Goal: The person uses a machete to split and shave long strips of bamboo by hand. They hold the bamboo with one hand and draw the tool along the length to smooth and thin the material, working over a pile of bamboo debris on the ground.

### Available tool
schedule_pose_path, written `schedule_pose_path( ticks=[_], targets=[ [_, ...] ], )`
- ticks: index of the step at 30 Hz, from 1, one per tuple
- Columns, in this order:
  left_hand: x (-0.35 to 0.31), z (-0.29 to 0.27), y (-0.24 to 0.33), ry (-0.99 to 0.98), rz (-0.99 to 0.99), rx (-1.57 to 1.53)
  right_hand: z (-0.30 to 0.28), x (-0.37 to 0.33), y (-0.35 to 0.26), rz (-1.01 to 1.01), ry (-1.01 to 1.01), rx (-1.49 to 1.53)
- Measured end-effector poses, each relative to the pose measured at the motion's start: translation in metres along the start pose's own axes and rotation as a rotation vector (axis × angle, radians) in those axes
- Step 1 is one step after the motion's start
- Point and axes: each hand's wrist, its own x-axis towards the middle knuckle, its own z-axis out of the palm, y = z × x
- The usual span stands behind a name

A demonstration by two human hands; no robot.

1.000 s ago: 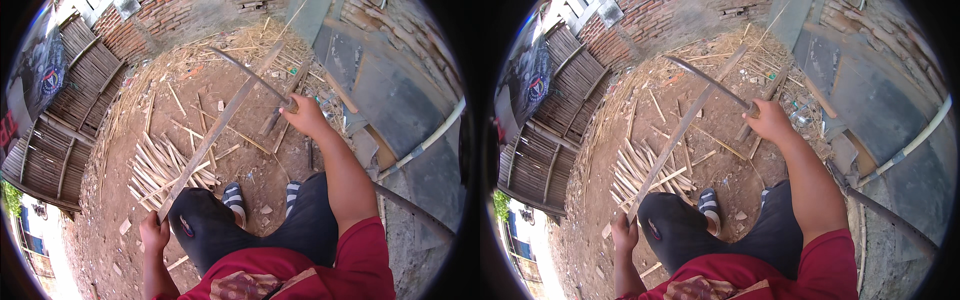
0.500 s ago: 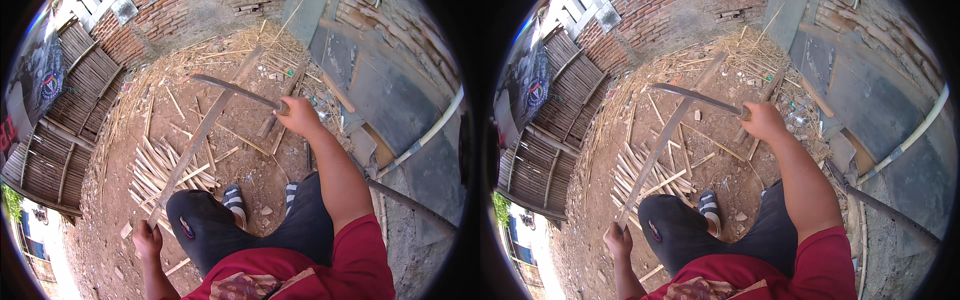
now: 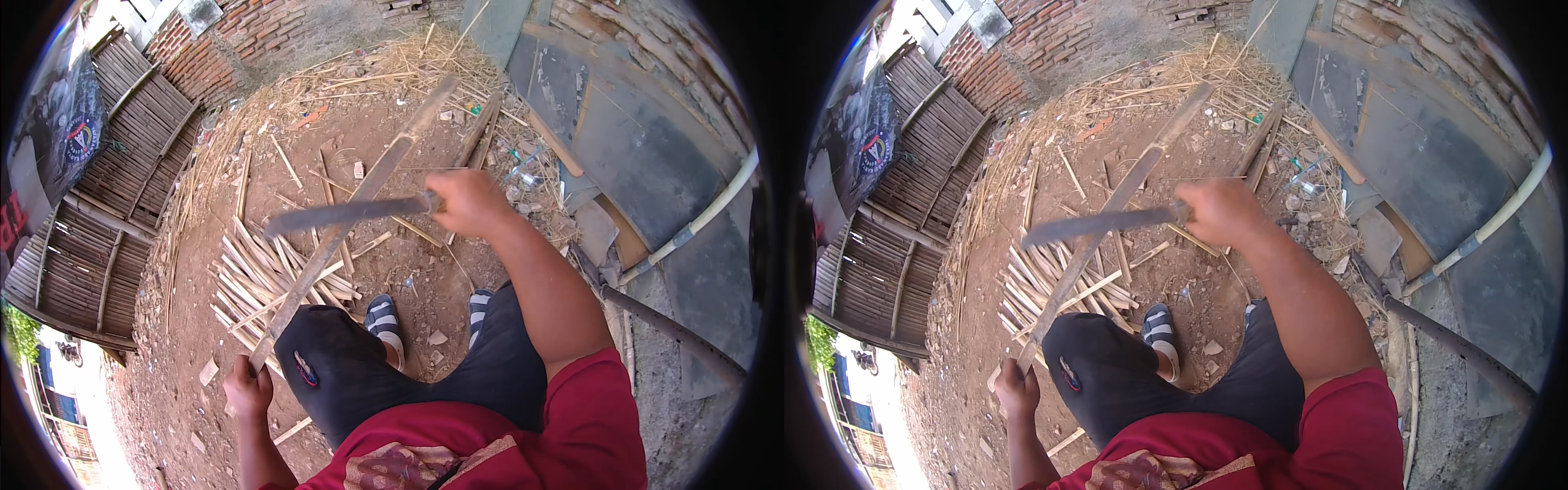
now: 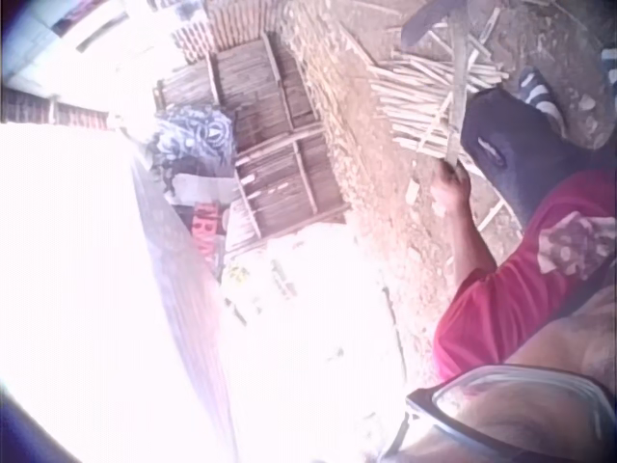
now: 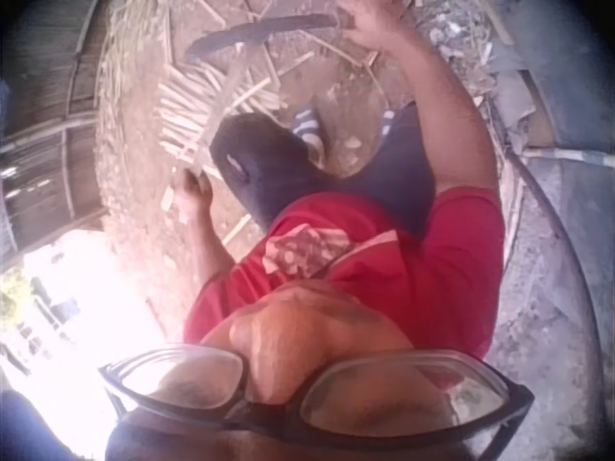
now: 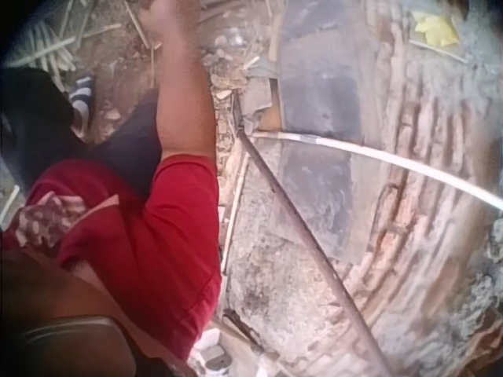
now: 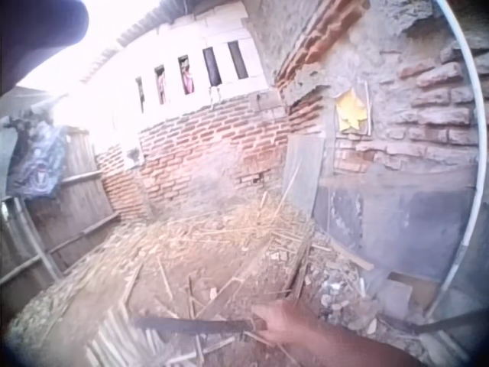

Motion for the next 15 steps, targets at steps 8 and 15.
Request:
schedule_pose_path(
  ticks=[8, 15],
  targets=[
    [-0.004, 0.009, -0.011, 0.008, -0.038, 0.009, -0.011, -0.004, 0.043, 0.369, 0.168, 0.083],
    [0.007, 0.009, 0.006, 0.005, 0.004, -0.039, -0.002, -0.009, -0.014, -0.232, 0.042, -0.050]
  ],
)
